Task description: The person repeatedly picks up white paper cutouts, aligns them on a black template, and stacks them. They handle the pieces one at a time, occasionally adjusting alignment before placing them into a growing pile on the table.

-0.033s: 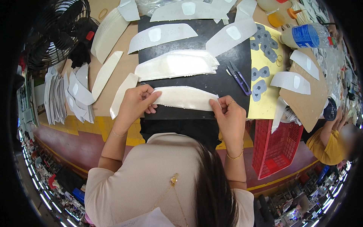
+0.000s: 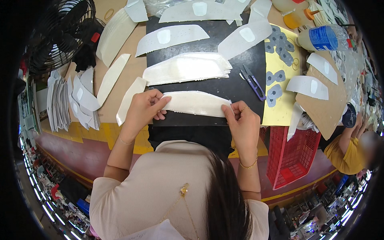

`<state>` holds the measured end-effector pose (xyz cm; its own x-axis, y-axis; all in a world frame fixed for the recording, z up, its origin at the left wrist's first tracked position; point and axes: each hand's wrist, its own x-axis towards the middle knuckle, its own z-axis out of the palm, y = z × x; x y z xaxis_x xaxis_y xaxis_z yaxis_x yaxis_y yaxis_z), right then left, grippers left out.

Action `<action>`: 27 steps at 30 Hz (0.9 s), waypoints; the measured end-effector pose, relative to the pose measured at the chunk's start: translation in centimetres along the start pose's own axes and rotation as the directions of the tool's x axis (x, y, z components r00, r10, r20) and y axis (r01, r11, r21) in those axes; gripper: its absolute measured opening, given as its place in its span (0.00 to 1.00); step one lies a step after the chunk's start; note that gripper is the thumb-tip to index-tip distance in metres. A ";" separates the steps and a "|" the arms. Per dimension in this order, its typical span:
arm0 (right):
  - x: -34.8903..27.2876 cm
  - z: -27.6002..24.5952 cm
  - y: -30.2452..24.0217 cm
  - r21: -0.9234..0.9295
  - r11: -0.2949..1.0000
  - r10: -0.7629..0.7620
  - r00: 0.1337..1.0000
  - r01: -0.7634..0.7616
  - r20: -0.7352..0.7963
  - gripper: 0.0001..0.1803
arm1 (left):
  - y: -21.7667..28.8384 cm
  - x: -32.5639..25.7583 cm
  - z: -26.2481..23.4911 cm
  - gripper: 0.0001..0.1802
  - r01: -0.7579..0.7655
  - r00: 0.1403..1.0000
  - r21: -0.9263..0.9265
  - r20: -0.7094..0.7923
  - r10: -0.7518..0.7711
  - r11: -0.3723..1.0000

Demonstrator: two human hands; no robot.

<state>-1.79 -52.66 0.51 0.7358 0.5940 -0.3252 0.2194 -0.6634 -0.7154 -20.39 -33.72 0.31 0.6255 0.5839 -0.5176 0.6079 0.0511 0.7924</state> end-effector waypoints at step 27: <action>-1.8 1.6 2.3 -0.639 0.545 -0.480 0.827 0.543 0.293 0.42 | -3.3 -2.8 3.5 0.36 -0.507 0.794 0.747 0.211 0.570 0.430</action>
<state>-3.68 -54.51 -1.51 0.3157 0.9429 -0.1064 0.9282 -0.3301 -0.1715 -22.46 -38.35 -1.98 0.9464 0.3219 -0.0273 0.3096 -0.8795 0.3614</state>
